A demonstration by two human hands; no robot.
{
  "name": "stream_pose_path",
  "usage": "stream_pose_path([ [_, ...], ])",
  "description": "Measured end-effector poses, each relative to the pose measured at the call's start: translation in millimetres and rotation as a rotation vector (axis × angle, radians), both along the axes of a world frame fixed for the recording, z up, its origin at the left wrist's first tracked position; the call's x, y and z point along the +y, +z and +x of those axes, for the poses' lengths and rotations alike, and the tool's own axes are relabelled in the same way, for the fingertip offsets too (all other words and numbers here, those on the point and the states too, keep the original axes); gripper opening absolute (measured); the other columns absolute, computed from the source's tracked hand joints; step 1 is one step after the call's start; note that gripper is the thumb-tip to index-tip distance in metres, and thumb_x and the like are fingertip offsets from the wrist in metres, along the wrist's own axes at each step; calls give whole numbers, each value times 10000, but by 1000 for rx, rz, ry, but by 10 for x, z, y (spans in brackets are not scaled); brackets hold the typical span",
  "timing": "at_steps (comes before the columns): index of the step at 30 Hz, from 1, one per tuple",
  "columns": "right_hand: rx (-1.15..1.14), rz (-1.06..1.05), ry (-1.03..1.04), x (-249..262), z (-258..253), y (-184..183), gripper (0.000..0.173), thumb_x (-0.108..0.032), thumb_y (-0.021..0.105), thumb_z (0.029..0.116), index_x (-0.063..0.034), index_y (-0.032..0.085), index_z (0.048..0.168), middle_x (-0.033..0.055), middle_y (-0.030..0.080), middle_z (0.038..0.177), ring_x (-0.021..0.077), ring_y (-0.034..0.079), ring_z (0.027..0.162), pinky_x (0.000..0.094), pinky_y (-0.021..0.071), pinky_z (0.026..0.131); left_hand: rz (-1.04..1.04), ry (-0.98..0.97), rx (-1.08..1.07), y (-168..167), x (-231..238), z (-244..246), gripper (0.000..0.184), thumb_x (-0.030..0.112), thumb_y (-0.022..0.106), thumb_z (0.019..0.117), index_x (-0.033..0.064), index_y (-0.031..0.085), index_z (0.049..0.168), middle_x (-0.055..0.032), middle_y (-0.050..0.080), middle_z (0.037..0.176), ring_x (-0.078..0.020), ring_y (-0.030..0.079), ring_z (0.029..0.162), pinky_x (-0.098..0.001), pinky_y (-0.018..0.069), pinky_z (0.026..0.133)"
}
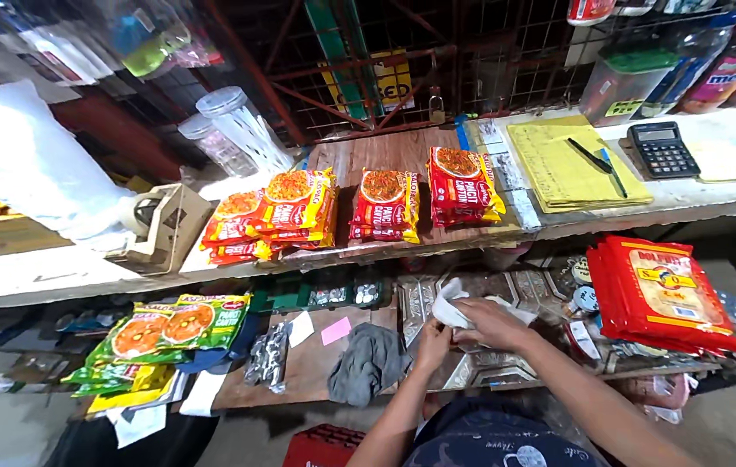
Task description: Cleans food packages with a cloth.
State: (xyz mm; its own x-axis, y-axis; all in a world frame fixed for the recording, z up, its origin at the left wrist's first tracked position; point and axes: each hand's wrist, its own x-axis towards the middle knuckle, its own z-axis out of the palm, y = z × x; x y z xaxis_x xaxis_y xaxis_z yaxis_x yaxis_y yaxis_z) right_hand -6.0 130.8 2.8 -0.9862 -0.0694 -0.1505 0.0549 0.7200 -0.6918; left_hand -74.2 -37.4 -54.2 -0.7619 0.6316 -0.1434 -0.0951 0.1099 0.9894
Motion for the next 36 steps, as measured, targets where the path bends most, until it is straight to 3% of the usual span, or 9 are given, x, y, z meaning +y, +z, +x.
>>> stream_pose_path([
  [3, 25, 43, 17, 2, -69, -138, 448, -307, 695, 968, -7, 651, 1297, 209, 684, 1239, 379, 656, 1155, 567, 471, 1036, 18, -61, -241, -8, -44, -64, 222, -2, 419, 1016, 1, 616, 914, 24, 641, 785, -36, 619, 748, -270, 545, 764],
  [5, 49, 15, -45, 35, -59, -200, 409, -333, 638, 1001, 21, 684, 1202, 229, 719, 1125, 396, 688, 1078, 586, 490, 992, 57, -167, -286, -27, -90, -94, 340, 114, 334, 1083, -47, 633, 1088, -36, 687, 966, -82, 652, 914, -333, 547, 898],
  [9, -26, -166, -409, 23, -136, -198, 510, -430, 522, 1042, 23, 669, 1224, 222, 718, 1081, 343, 690, 1069, 548, 504, 993, 113, -308, -143, -60, -69, -121, 323, 89, 591, 952, -58, 633, 1237, -67, 721, 1097, -82, 685, 981, -311, 567, 931],
  [14, -122, 70, -117, -37, -75, -15, 594, -454, 511, 1047, 86, 605, 1276, 271, 602, 1333, 409, 549, 1298, 568, 375, 1126, 35, 40, -43, -80, 63, -62, 153, -50, 565, 959, -100, 659, 1069, -88, 705, 932, -60, 661, 845, -265, 562, 837],
  [18, -77, 205, -105, 154, 93, -273, 533, -426, 647, 984, 34, 643, 1253, 242, 660, 1253, 409, 633, 1184, 585, 462, 1033, 63, 112, -19, -165, 19, -53, 127, -21, 561, 969, -70, 659, 1033, -42, 688, 863, -40, 656, 776, -243, 567, 769],
  [22, -140, 2, -142, 513, 303, -433, 465, -304, 750, 926, 5, 649, 1259, 222, 669, 1240, 388, 641, 1161, 588, 463, 1044, 109, 176, -87, -246, -63, -49, 124, -23, 548, 985, -53, 658, 1034, -35, 701, 862, -51, 670, 776, -240, 577, 757],
  [26, -128, -167, -246, 561, 408, -511, 401, -218, 707, 955, 13, 653, 1279, 213, 689, 1220, 325, 649, 1177, 509, 459, 1082, 114, 88, -132, -289, -129, -177, 136, -15, 574, 963, -42, 636, 1081, -33, 702, 919, -63, 676, 834, -259, 576, 801],
  [30, -42, -292, -368, 379, 374, -535, 363, -280, 654, 992, 27, 685, 1184, 186, 722, 1087, 258, 694, 1045, 469, 514, 1003, -59, -206, -149, -439, -243, -373, 816, 54, 807, 767, -75, 390, 1457, -178, 627, 1311, -176, 646, 1173, -326, 539, 1021],
  [36, 182, -489, -257, 390, 437, 111, 239, -197, 659, 939, 9, 703, 1053, 21, 721, 911, 4, 663, 838, 240, 563, 827, -24, -270, -99, -163, -212, -220, 648, -9, 856, 658, -55, 579, 1242, -45, 730, 1092, -61, 690, 1016, -278, 564, 964],
])
